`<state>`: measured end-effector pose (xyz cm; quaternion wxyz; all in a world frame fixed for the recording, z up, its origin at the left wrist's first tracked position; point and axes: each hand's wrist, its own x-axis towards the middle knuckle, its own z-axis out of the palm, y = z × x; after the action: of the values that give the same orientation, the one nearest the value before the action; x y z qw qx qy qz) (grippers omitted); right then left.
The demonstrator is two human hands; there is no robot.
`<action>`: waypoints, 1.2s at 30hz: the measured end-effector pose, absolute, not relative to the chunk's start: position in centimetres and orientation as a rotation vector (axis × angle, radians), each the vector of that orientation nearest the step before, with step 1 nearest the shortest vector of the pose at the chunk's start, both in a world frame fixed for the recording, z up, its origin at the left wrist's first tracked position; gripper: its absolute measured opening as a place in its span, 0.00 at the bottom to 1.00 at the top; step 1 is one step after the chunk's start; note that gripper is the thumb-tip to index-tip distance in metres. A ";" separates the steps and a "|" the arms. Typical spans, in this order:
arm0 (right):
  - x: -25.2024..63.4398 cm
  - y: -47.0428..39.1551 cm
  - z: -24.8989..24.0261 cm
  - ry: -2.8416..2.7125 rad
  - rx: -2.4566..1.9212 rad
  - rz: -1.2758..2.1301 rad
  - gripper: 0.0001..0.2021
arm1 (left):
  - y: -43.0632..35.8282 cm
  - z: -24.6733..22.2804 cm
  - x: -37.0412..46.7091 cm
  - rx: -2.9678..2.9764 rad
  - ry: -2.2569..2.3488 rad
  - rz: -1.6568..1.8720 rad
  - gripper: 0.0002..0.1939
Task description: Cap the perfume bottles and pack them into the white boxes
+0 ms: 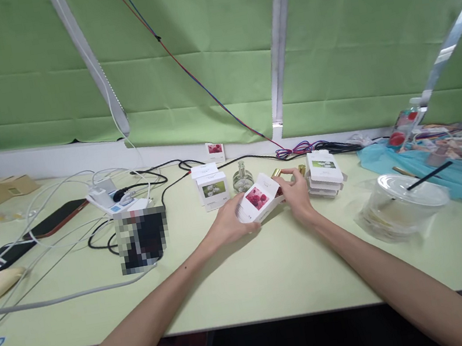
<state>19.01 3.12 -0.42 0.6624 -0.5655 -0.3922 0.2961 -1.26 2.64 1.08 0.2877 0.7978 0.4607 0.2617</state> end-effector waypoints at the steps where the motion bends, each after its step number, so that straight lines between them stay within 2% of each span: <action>1: 19.0 3.1 -0.4 -0.888 -1.277 0.672 0.23 | 2.6 1.1 -1.3 2.131 1.230 0.699 0.40; 11: 19.3 3.3 -0.3 -0.940 -1.280 0.731 0.26 | 2.5 1.2 -1.5 2.051 1.246 0.680 0.42; 22: 19.6 3.7 -0.7 -0.959 -1.261 0.760 0.22 | 2.9 0.6 -1.6 2.017 1.218 0.697 0.43; 36: 19.4 3.5 -0.8 -0.950 -1.288 0.715 0.24 | 2.8 0.7 -1.4 1.920 1.186 0.719 0.43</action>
<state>19.43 3.51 -0.75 0.6401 -0.5646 -0.4163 0.3135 -1.40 2.75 0.70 0.3772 0.7508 0.4637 0.2812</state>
